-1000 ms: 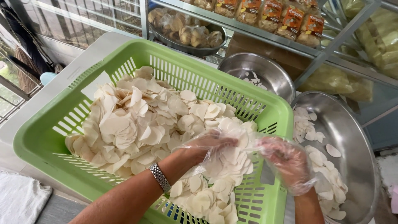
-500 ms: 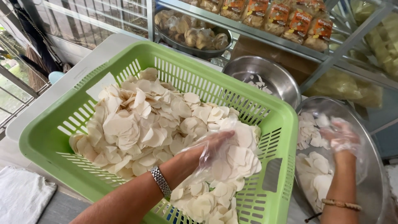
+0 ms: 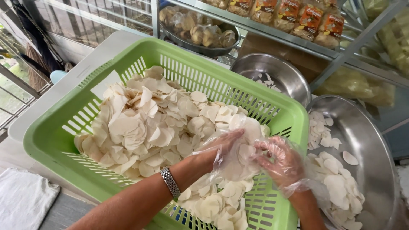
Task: The person repeatedly picks up stacks of thin, white, round food slices from a green basket and transfers them into a metal bowl. The person wears disposable gloves and uses both hands to handle the slices.
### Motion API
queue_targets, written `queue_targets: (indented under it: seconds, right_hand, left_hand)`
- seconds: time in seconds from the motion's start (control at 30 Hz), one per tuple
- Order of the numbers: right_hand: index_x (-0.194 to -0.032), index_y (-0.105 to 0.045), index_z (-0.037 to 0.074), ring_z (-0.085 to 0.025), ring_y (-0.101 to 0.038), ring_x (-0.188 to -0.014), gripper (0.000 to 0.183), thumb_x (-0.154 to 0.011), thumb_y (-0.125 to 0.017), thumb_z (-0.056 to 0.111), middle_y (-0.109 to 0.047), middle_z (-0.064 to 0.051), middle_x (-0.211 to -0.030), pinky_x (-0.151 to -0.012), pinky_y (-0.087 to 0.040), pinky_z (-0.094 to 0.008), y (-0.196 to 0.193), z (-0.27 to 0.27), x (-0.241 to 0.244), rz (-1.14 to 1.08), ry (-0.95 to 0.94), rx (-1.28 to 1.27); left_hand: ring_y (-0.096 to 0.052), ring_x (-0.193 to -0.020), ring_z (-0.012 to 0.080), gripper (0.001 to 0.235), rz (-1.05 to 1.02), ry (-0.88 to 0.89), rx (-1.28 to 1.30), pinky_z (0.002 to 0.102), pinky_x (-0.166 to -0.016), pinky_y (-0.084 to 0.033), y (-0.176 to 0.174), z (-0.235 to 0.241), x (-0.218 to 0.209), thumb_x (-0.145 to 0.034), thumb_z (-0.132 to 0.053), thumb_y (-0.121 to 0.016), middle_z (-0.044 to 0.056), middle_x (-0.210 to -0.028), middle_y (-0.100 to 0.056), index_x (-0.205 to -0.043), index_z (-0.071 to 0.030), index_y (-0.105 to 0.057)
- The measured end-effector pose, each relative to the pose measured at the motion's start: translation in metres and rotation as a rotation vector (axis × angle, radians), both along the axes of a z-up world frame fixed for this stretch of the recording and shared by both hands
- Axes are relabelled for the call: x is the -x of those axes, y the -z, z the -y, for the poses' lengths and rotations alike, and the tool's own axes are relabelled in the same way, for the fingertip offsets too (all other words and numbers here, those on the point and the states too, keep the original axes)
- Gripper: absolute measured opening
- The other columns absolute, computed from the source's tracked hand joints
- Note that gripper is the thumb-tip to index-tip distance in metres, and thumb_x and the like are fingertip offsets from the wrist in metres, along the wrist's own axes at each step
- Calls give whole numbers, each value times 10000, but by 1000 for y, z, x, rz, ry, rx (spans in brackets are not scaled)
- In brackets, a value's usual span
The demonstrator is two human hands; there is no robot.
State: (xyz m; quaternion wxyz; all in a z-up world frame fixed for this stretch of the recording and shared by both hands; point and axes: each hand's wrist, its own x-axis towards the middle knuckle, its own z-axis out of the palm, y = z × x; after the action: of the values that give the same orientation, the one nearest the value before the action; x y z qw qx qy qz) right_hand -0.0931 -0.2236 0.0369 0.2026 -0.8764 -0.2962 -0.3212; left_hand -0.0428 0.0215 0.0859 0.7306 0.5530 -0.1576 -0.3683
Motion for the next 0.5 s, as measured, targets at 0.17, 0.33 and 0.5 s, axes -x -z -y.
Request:
queue_targets:
  seconds: [0.17, 0.33, 0.5]
  right_hand:
    - [-1022, -706, 36, -176, -749, -862, 188, -852, -778, 1, -716, -98, -992, -697, -689, -208, -34, -32, 18, -85, 54, -260]
    - [-973, -708, 65, -160, -752, -795, 52, -928, -719, 42, -760, -69, -924, -674, -691, -228, -56, -33, 33, -428, 146, -765]
    - [-1061, -641, 134, -162, -697, -819, 74, -1018, -657, 75, -696, -53, -1028, -628, -629, -238, -36, 53, 19, -338, 181, -991]
  left_hand:
    - [-548, -1320, 406, 747, -15, 96, 302, 539, -1171, -403, 1, 3, 1, -880, -584, -532, 287, -1417, -550, -1288, 41, -550]
    - [-451, -1194, 284, 630, 51, 45, 221, 428, -1054, -386, 18, -4, -2, -928, -571, -489, 171, -1321, -459, -1260, -37, -469]
    - [-218, -1527, 334, 1098, 172, 84, 60, 477, -1234, -205, 15, -13, -4, -769, -759, -473, 200, -1655, -205, -1541, -8, -258]
